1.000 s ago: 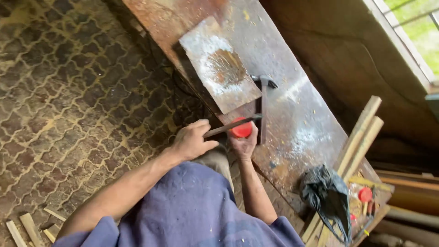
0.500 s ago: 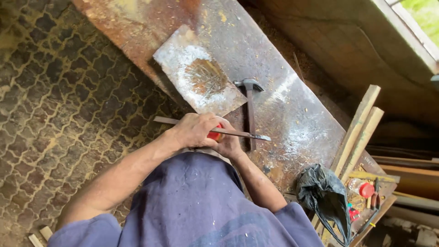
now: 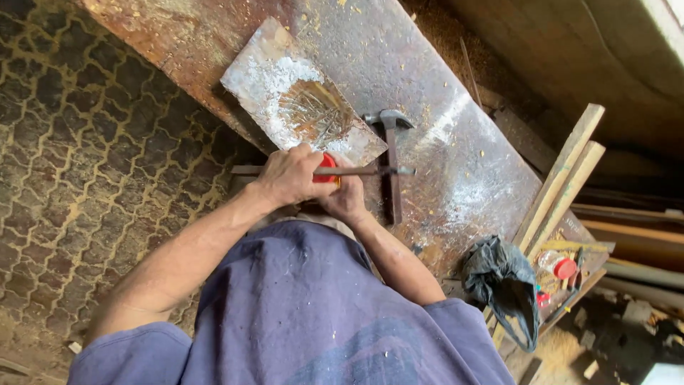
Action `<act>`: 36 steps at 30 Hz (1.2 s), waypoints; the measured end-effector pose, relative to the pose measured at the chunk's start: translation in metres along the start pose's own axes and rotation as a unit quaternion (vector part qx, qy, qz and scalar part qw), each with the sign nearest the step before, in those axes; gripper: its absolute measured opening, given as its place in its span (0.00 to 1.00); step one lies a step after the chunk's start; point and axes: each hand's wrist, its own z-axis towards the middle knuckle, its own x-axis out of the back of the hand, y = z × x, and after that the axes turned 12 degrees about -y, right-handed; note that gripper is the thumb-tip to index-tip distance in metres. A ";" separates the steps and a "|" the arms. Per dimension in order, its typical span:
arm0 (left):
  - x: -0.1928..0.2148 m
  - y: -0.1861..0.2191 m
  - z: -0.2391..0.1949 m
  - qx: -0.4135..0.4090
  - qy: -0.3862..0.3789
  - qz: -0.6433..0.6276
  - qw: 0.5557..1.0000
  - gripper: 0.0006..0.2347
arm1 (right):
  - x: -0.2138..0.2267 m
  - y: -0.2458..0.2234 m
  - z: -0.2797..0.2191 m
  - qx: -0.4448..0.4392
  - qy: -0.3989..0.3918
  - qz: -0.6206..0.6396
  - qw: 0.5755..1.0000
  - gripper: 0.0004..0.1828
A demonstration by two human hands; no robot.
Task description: The person pours a liquid from a jar onto a board, mixes it with a stick into a paste, then spreads the paste along the edge of a wooden strip on the workbench.
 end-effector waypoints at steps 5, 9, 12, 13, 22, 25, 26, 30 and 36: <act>0.002 -0.026 0.017 0.061 0.064 -0.082 0.993 0.25 | -0.016 -0.006 0.025 -0.025 0.068 -0.081 0.994 0.42; 0.008 -0.070 0.023 0.216 0.043 -0.283 0.934 0.25 | -0.025 -0.013 0.041 -0.016 0.161 -0.121 0.979 0.45; 0.055 -0.089 0.017 0.255 0.051 -0.354 0.899 0.23 | -0.023 -0.009 0.048 -0.037 0.186 -0.163 0.968 0.46; 0.073 -0.091 0.015 0.255 0.074 -0.370 0.890 0.22 | -0.020 -0.007 0.046 -0.048 0.183 -0.194 0.963 0.47; 0.095 -0.233 0.002 0.307 0.169 -0.122 0.929 0.25 | 0.004 -0.016 0.072 -0.175 0.095 -0.314 0.928 0.50; 0.081 -0.251 0.000 0.257 0.226 -0.079 0.936 0.27 | 0.008 -0.018 0.076 -0.179 0.088 -0.321 0.926 0.48; 0.080 -0.247 -0.005 0.259 0.226 -0.085 0.935 0.27 | 0.010 -0.021 0.077 -0.180 0.083 -0.325 0.925 0.48; 0.074 -0.226 -0.031 0.192 0.230 -0.077 0.951 0.20 | 0.013 -0.030 0.081 -0.204 0.085 -0.302 0.927 0.48; 0.045 -0.186 -0.069 0.155 0.127 -0.198 0.959 0.20 | 0.012 -0.029 0.082 -0.208 0.068 -0.298 0.929 0.49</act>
